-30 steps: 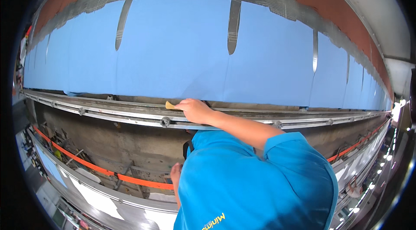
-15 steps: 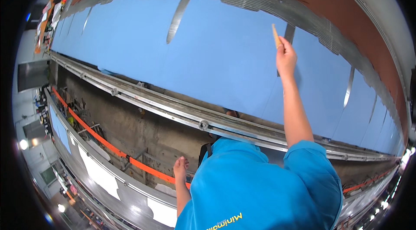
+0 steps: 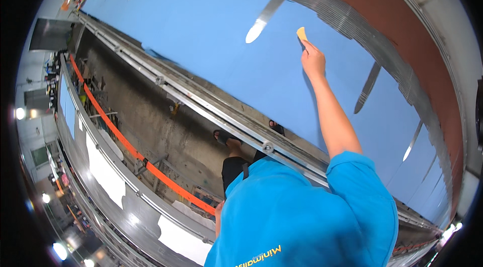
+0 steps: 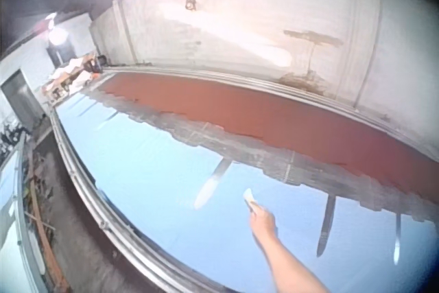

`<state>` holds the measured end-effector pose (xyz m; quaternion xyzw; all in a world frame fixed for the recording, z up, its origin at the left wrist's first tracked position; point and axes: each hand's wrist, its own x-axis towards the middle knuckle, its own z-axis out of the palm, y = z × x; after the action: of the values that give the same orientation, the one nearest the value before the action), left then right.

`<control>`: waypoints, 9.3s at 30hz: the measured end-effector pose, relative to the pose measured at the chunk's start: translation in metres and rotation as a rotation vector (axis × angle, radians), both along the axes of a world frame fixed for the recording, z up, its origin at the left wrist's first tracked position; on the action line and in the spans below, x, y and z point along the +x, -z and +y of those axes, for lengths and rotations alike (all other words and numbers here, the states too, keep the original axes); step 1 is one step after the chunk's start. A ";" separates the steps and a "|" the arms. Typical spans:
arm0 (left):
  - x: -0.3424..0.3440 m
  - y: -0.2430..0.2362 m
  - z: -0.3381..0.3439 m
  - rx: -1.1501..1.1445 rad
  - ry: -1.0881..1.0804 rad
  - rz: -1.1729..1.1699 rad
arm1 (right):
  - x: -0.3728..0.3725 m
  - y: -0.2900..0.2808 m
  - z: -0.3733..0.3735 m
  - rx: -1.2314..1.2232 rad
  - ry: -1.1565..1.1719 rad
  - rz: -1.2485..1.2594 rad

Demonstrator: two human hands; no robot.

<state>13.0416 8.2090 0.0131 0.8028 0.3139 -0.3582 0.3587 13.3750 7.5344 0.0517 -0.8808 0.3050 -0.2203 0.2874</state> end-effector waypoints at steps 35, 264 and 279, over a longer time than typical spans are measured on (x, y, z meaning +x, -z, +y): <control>0.445 0.054 0.224 -0.261 0.170 -0.015 | 0.233 -0.037 0.261 0.127 0.526 -0.235; 1.562 -0.123 0.432 -1.009 -0.425 -0.137 | 1.250 -0.079 0.864 1.791 -0.244 -0.177; 1.422 0.036 0.673 0.158 0.347 0.057 | 1.307 -0.062 0.813 1.530 0.078 -0.255</control>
<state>14.4637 8.8816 -0.0233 0.8602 0.2077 -0.4113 0.2184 14.6816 8.3474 0.1140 -0.3937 0.3675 -0.0580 0.8406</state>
